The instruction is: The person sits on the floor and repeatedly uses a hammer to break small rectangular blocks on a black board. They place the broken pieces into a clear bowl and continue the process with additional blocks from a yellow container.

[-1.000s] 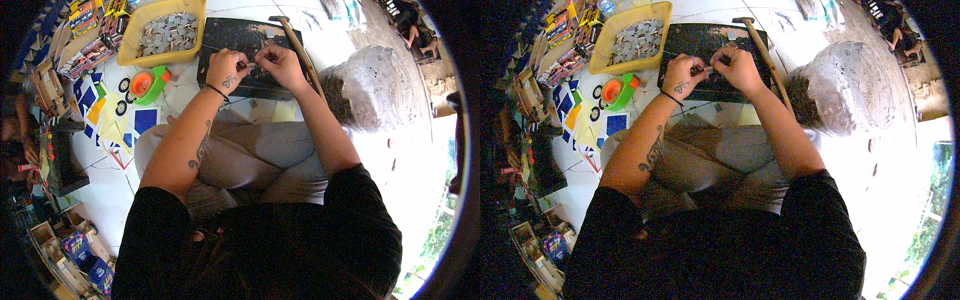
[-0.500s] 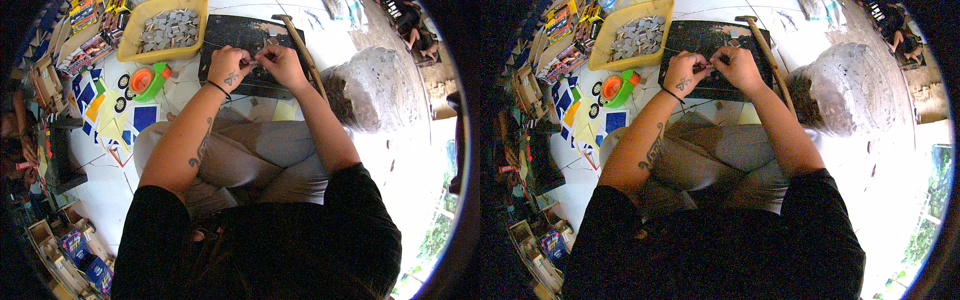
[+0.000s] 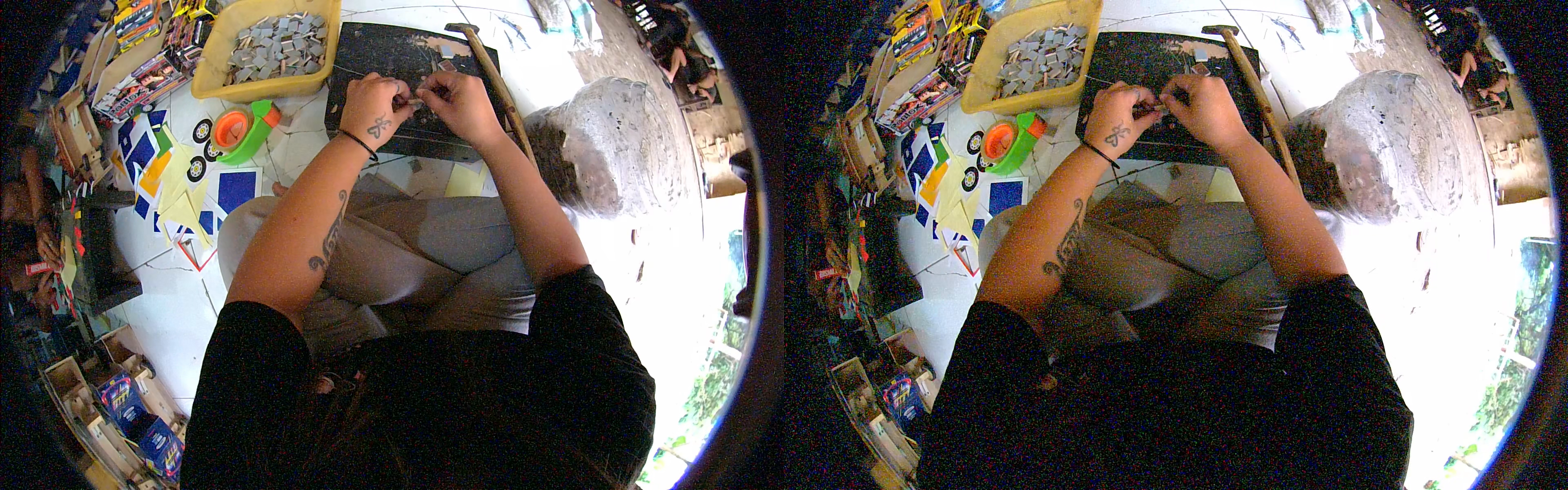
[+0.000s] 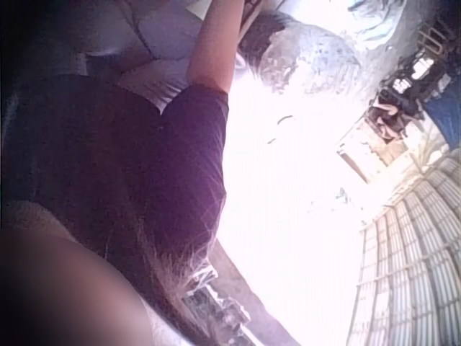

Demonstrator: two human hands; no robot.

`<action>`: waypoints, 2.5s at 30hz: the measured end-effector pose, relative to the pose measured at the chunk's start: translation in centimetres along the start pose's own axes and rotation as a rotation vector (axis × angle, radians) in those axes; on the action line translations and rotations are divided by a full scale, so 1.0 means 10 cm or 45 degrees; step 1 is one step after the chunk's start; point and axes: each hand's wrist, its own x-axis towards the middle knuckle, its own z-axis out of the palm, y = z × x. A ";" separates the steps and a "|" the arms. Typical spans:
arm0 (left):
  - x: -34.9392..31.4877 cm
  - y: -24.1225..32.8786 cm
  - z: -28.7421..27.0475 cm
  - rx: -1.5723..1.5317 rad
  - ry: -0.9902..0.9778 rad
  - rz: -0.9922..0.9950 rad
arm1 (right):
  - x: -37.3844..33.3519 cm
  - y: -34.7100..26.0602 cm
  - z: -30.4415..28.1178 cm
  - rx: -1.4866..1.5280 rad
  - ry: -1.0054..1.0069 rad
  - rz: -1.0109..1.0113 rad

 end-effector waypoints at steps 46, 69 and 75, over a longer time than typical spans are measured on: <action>-0.04 0.02 0.19 -0.373 0.244 0.117 | -2.05 -0.85 -1.01 -0.174 -0.052 0.474; -0.05 0.08 0.21 -0.360 0.232 0.053 | -1.96 -0.71 -1.00 -0.006 0.010 0.533; -0.07 0.06 0.21 -0.232 0.239 0.078 | -2.00 -0.78 -0.95 -0.108 0.003 0.424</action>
